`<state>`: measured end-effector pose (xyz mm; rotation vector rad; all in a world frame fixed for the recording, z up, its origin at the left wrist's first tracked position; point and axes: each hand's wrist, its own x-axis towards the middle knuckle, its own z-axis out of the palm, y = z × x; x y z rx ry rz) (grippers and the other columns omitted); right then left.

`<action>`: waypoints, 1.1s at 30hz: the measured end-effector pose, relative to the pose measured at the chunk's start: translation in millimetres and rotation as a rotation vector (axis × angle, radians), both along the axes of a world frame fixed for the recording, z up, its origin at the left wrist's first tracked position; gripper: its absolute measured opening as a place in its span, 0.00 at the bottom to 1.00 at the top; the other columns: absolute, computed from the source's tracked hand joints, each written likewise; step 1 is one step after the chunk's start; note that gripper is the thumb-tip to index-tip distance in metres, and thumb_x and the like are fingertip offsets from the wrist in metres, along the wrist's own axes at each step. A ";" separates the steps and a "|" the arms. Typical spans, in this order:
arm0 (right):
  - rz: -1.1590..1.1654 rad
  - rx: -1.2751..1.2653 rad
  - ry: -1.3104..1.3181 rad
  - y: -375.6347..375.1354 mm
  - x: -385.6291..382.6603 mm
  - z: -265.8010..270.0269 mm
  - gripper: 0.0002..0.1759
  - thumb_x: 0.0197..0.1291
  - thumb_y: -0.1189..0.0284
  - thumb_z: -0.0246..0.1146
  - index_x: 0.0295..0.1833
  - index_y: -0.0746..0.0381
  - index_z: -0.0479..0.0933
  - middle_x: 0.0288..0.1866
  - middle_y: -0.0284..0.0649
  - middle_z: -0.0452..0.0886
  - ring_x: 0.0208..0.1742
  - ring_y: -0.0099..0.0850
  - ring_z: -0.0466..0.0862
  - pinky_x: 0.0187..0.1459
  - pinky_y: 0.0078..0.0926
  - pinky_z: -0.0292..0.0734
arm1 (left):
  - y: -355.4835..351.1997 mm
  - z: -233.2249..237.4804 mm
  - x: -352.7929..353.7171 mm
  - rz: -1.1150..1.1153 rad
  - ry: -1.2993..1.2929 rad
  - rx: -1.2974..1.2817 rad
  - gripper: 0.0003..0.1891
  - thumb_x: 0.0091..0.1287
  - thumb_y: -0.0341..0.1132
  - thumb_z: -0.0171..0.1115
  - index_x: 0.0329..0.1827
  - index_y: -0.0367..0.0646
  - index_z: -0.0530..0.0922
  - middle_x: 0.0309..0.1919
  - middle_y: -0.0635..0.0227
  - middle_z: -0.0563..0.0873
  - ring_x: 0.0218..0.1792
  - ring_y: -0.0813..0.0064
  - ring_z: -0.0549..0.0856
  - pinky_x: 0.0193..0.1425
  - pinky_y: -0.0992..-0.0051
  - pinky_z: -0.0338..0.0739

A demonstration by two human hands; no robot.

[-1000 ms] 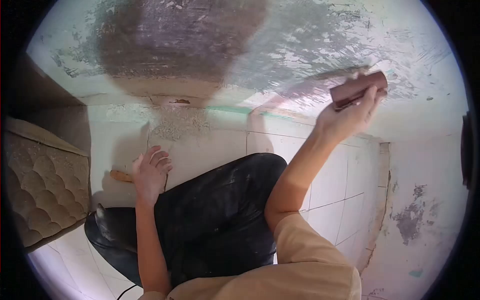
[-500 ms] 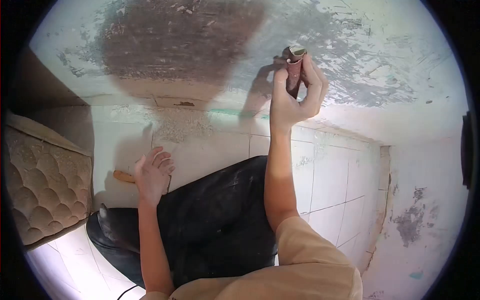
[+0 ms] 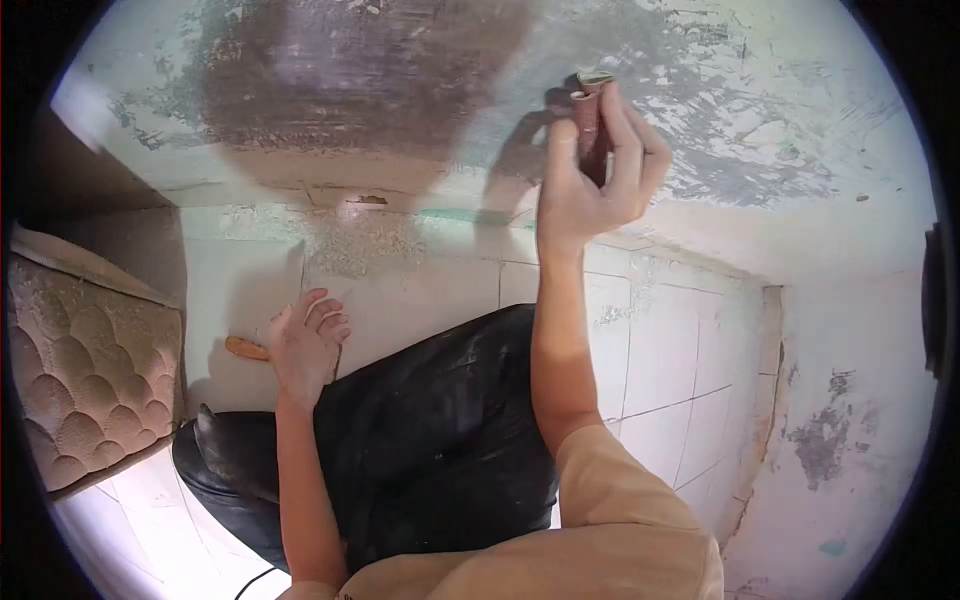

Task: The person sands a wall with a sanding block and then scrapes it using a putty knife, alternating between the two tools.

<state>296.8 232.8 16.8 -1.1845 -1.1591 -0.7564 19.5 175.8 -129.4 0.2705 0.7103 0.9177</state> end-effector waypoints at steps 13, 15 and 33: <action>0.089 0.053 0.045 1.3 6.8 8.5 0.21 0.45 0.89 0.63 0.48 0.69 0.79 0.44 0.39 0.71 0.40 0.24 0.78 0.30 0.12 0.76 | -0.2 -0.3 2.0 0.002 0.036 -0.036 0.26 0.64 0.52 0.46 0.54 0.39 0.71 0.41 0.61 0.78 0.42 0.67 0.77 0.49 0.69 0.71; -0.052 -0.020 -0.042 -0.4 4.0 4.1 0.22 0.44 0.88 0.64 0.49 0.67 0.80 0.42 0.38 0.72 0.41 0.24 0.77 0.30 0.13 0.75 | -2.6 -1.0 5.4 0.004 0.017 -0.050 0.26 0.64 0.52 0.46 0.54 0.38 0.71 0.41 0.60 0.78 0.42 0.67 0.77 0.48 0.69 0.72; 0.080 0.063 0.018 4.1 0.3 9.4 0.22 0.45 0.89 0.60 0.50 0.67 0.78 0.43 0.38 0.71 0.38 0.22 0.75 0.34 0.13 0.75 | -2.6 -1.1 3.9 -0.029 -0.008 0.011 0.24 0.65 0.48 0.44 0.54 0.37 0.70 0.41 0.59 0.78 0.42 0.66 0.78 0.48 0.68 0.72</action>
